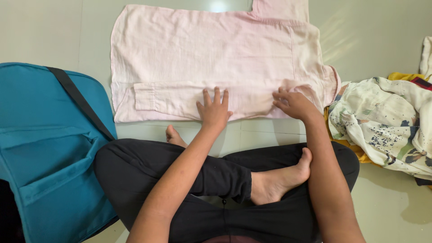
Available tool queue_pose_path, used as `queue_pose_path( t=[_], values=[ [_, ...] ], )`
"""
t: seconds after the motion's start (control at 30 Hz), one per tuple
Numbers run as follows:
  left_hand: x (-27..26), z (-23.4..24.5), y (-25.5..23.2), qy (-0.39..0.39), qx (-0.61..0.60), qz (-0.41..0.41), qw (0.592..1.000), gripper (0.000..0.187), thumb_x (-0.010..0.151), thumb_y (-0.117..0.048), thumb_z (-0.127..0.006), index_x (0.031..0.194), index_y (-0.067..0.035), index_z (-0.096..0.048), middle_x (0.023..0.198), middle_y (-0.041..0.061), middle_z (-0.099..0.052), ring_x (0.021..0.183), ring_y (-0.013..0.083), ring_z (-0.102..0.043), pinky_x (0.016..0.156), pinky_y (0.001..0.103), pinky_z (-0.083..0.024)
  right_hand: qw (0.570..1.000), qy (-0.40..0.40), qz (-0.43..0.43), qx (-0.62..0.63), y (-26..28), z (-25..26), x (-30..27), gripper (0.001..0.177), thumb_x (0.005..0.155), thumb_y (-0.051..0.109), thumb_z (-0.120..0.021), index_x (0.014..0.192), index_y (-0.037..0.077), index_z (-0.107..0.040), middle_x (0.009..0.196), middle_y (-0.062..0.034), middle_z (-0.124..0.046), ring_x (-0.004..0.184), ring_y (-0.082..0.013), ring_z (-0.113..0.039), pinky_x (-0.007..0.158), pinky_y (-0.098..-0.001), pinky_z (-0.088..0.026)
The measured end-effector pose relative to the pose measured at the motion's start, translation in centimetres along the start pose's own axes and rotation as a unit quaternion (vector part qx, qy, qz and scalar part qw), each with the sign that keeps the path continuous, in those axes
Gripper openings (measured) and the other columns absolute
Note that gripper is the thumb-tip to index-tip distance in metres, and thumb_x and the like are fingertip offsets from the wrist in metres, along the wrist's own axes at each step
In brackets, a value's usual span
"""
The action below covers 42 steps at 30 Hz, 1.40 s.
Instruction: The person folds a shirt on the floor by smoothing it, folding the sleeves across the back, and then folding the body into a rectangle.
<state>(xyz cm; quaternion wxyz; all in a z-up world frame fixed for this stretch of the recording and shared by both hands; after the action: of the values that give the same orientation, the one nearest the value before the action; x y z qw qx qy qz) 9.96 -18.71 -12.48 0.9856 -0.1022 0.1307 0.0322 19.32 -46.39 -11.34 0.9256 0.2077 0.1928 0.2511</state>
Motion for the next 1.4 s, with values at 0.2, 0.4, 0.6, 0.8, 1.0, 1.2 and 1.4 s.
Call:
queue_pose_path(
  t=[0.2, 0.4, 0.6, 0.8, 1.0, 1.2, 1.4],
  values=[
    [-1.6, 1.9, -1.6, 0.04, 0.018, 0.004, 0.999, 0.107, 0.076, -0.052, -0.084, 0.161, -0.023, -0.027, 0.154, 0.01, -0.037, 0.139, 0.0462, -0.034, 0.083, 0.064, -0.051, 0.965, 0.107, -0.109, -0.214, 3.3, 2.3, -1.0, 0.036, 0.097, 0.048, -0.058, 0.115, 0.025, -0.079, 0.103, -0.0032, -0.078, 0.099, -0.0295, -0.071, 0.1, -0.0488, -0.047],
    [-1.6, 2.3, -1.4, 0.077, -0.013, 0.011, 0.997, 0.114, 0.07, -0.055, -0.086, 0.162, -0.023, -0.026, 0.154, 0.007, -0.038, 0.138, 0.0413, -0.036, 0.09, 0.066, -0.048, 0.993, 0.015, -0.099, 0.069, 1.3, 2.3, -1.0, 0.034, 0.091, 0.039, -0.07, 0.107, 0.01, -0.079, 0.096, -0.0105, -0.078, 0.088, -0.0275, -0.074, 0.081, -0.0417, -0.058],
    [0.6, 1.8, 1.5, 0.001, -0.043, 0.038, 0.998, 0.115, 0.07, -0.064, -0.084, 0.161, -0.023, -0.027, 0.164, 0.012, -0.025, 0.151, 0.0434, -0.017, 0.105, 0.079, -0.029, 0.977, -0.167, -0.103, 0.079, -0.3, 3.4, -1.0, 0.035, 0.096, 0.029, -0.071, 0.118, 0.003, -0.074, 0.097, -0.0171, -0.077, 0.086, -0.0283, -0.074, 0.082, -0.0373, -0.057],
    [0.7, 1.5, 2.6, 0.124, -0.019, 0.09, 0.988, 0.116, 0.076, -0.07, -0.076, 0.163, -0.027, -0.012, 0.17, 0.016, 0.002, 0.153, 0.0502, 0.005, 0.111, 0.08, -0.019, 0.993, 0.021, -0.065, -0.097, -1.5, 0.1, 0.1, 0.057, 0.089, 0.046, -0.069, 0.14, 0.02, -0.065, 0.155, -0.0192, -0.045, 0.144, -0.0454, -0.028, 0.11, -0.0597, -0.03],
    [0.1, 1.8, 2.2, 0.169, 0.004, 0.1, 0.981, 0.12, 0.079, -0.068, -0.076, 0.166, -0.022, -0.006, 0.17, 0.024, 0.008, 0.151, 0.0576, 0.006, 0.104, 0.086, -0.02, 0.983, 0.127, -0.122, -0.062, -2.6, -1.1, -0.5, 0.081, 0.085, 0.06, -0.063, 0.157, 0.027, -0.043, 0.17, -0.0126, -0.021, 0.151, -0.0328, -0.012, 0.114, -0.0583, -0.016],
    [-0.6, 1.8, 2.6, 0.18, 0.021, 0.102, 0.978, 0.127, 0.075, -0.07, -0.079, 0.166, -0.025, -0.002, 0.171, 0.019, 0.011, 0.153, 0.0542, 0.005, 0.105, 0.087, -0.019, 0.973, 0.059, -0.144, 0.171, -3.5, 2.9, -2.0, 0.057, 0.091, 0.046, -0.066, 0.142, 0.021, -0.061, 0.133, -0.0159, -0.07, 0.124, -0.0321, -0.066, 0.105, -0.0407, -0.051],
    [-1.0, 1.5, 2.7, 0.173, 0.006, 0.104, 0.979, 0.129, 0.071, -0.068, -0.082, 0.165, -0.03, -0.003, 0.172, 0.014, 0.012, 0.155, 0.0498, 0.008, 0.107, 0.085, -0.02, 0.961, -0.176, -0.135, 0.166, -8.9, 6.6, -5.1, 0.038, 0.096, 0.028, -0.071, 0.125, 0.004, -0.072, 0.112, -0.0134, -0.076, 0.103, -0.0241, -0.071, 0.087, -0.0372, -0.055]
  ],
)
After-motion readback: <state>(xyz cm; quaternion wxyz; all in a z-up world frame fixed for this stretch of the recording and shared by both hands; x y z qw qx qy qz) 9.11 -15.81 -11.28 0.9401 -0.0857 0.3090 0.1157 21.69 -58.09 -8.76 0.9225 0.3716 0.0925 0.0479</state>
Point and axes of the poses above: each hand's wrist, its own x-axis towards the middle knuckle, its own z-axis out of the back of the hand, y = z × x, the point moved 3 cm from there along x, towards the middle knuckle
